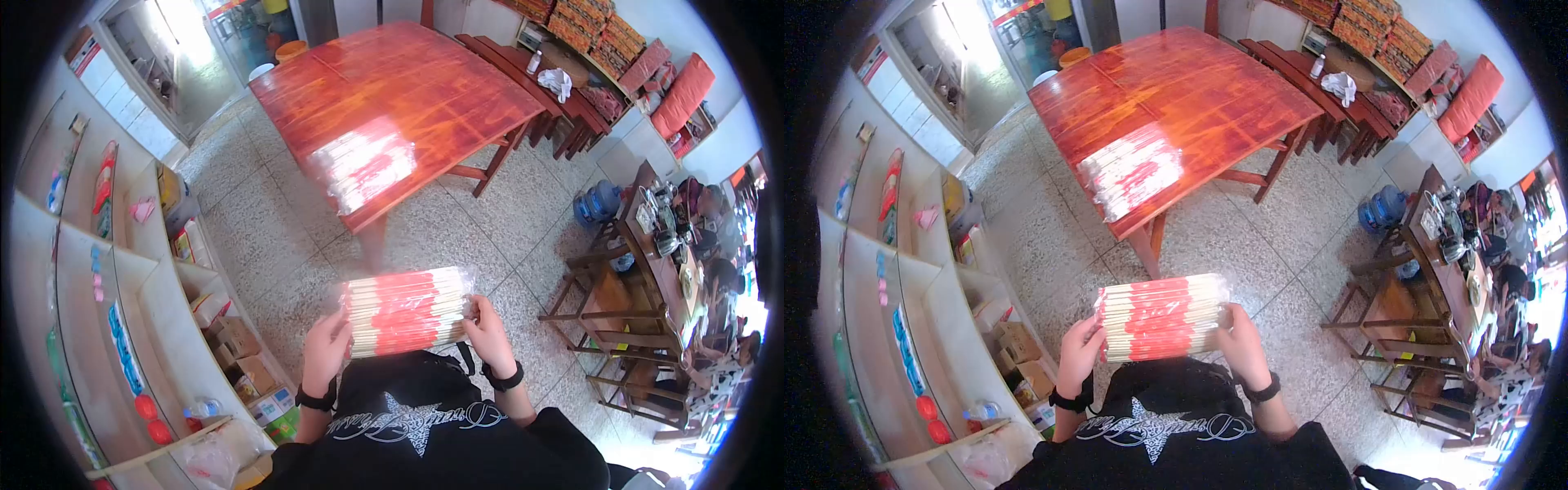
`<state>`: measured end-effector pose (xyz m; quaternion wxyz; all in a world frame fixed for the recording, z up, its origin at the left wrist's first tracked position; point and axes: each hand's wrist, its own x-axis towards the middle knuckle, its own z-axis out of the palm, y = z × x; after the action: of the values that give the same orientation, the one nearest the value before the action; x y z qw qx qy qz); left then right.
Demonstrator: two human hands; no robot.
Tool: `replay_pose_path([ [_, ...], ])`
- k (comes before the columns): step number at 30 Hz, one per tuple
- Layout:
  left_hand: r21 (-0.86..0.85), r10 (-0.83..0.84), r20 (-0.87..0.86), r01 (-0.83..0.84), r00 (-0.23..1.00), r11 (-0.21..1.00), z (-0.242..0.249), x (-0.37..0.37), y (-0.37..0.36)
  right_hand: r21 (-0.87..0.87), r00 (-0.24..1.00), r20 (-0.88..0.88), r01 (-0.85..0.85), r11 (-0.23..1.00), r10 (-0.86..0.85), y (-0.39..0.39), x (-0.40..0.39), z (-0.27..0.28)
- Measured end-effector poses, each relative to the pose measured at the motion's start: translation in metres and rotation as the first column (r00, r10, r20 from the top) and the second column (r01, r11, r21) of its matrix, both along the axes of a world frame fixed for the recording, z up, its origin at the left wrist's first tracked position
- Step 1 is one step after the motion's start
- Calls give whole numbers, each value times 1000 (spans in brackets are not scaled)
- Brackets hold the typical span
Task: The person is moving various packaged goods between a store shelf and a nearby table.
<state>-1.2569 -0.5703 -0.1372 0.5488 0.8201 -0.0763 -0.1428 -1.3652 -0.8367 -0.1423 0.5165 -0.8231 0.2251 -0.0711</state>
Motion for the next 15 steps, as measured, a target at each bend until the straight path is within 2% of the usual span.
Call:
replay_pose_path([
  [2,-36,-23,-46,21,999,999,-2,19,-16,60,997,-52,63,996,-60,-5,6,15],
  [3,23,-69,22,69,997,997,-2,30,-24,112,989,-104,117,987,-105,-7,11,19],
  [5,77,-123,87,117,989,990,-4,50,-39,98,985,-97,153,983,-143,-16,23,13],
  [7,90,-135,97,126,986,988,-10,72,-49,191,987,0,159,969,-162,-28,40,-5],
  [10,72,-127,99,120,987,990,-15,110,-59,89,996,12,90,992,-91,-51,83,-21],
  [13,-11,-90,128,92,988,996,-10,151,-68,-17,1000,17,24,1000,-24,-67,133,-1],
  [14,-80,-72,34,74,997,994,-4,165,-71,68,999,41,28,997,-31,-72,150,-1],
  [15,-86,-56,51,61,997,994,3,179,-76,61,998,57,12,998,-16,-78,169,3],
])
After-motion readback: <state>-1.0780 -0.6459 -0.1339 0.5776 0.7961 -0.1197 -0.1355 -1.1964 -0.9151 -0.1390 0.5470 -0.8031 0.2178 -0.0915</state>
